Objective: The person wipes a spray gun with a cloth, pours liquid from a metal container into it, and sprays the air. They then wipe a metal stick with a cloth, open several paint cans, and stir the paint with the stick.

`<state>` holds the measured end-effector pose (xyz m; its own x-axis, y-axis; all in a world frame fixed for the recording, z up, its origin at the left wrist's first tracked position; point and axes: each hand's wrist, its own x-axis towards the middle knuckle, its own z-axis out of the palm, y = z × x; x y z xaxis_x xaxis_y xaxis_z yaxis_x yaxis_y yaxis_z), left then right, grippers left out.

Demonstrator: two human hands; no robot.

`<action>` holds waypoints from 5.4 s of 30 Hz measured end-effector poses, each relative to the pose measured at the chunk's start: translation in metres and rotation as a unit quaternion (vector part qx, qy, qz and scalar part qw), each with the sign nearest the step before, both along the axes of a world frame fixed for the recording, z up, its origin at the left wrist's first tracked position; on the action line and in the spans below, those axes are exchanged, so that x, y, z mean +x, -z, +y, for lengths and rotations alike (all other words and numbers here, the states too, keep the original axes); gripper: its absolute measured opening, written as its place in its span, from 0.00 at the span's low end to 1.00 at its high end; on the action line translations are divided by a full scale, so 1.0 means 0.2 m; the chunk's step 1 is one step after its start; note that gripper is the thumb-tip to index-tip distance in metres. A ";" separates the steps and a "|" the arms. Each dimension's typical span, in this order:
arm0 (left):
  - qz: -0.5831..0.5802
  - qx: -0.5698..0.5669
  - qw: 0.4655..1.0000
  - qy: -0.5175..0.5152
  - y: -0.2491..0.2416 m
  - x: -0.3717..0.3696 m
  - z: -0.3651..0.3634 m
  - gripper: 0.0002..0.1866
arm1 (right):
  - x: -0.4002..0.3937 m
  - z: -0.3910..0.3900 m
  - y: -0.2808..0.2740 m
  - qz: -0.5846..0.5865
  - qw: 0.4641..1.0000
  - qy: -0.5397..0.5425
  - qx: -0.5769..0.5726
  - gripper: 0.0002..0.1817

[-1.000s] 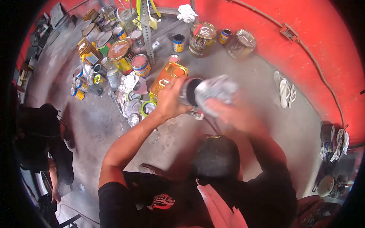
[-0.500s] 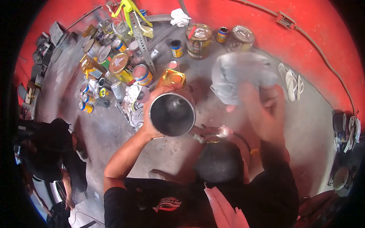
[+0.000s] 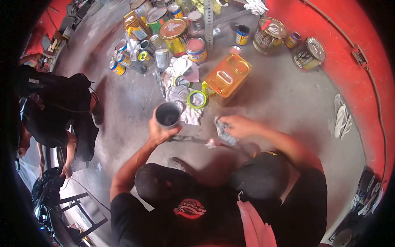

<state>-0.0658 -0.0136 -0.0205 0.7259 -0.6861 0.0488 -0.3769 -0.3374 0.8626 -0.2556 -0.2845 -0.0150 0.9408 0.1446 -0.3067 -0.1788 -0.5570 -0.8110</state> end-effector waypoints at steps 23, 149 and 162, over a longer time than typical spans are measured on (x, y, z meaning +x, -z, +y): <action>0.056 -0.068 0.972 0.217 -0.50 -0.12 -0.86 0.59 | -0.09 0.01 -0.39 0.132 0.937 0.226 0.231 0.29; 0.112 0.413 0.899 -0.093 0.44 0.30 0.98 0.35 | -0.46 -0.86 0.01 -0.157 0.562 0.789 0.192 0.25; 0.249 0.461 0.846 -0.096 -0.08 -0.19 0.92 0.36 | -0.49 -0.85 -0.05 -0.243 0.489 0.814 0.200 0.42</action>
<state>-0.1034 0.1702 -0.0053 0.6011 -0.1321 -0.7882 0.0943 -0.9676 0.2341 -0.3540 -0.4545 -0.0052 -0.1423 -0.9593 -0.2440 0.1477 0.2232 -0.9635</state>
